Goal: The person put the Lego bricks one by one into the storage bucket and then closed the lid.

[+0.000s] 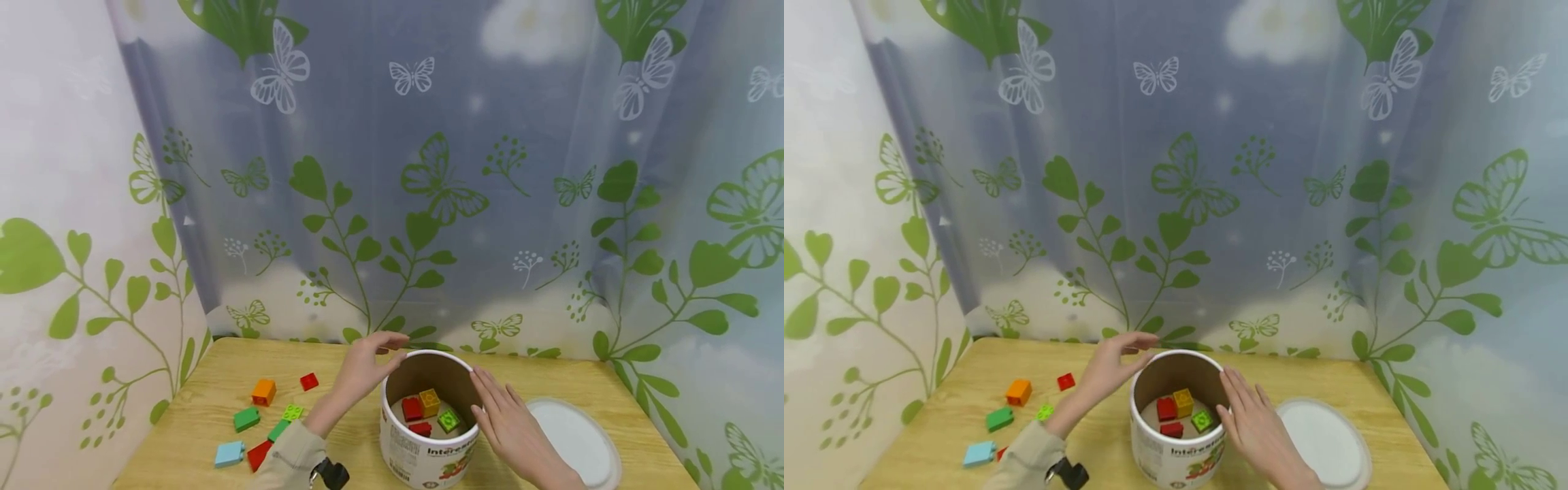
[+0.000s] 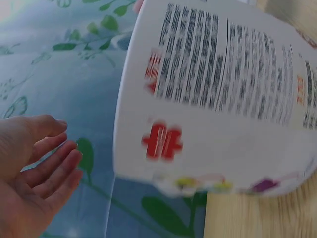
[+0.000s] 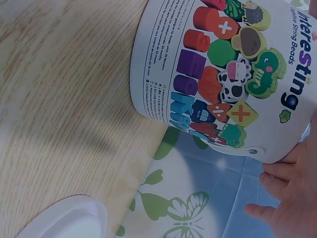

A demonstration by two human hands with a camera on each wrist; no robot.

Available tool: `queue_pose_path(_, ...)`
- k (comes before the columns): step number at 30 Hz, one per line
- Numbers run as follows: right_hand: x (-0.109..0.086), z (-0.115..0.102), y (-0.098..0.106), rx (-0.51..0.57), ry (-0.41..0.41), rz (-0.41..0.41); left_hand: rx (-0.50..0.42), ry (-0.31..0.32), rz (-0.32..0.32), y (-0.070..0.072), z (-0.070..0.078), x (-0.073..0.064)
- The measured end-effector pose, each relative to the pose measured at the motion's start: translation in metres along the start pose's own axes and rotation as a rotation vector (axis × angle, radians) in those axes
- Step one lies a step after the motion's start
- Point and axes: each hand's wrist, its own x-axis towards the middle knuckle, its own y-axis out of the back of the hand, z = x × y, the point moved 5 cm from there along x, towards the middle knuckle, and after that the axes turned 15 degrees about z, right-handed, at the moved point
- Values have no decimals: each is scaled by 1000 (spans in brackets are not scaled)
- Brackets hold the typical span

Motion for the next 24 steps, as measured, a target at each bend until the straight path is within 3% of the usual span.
queue_pose_path(10,0,0,0,6,-8,-1,82,131,80,48,-38,-10)
queue_pose_path(18,0,1,-1,12,-4,2,102,206,110,81,-66,-33)
queue_pose_path(24,0,0,0,14,-12,0,129,312,104,97,-89,-52)
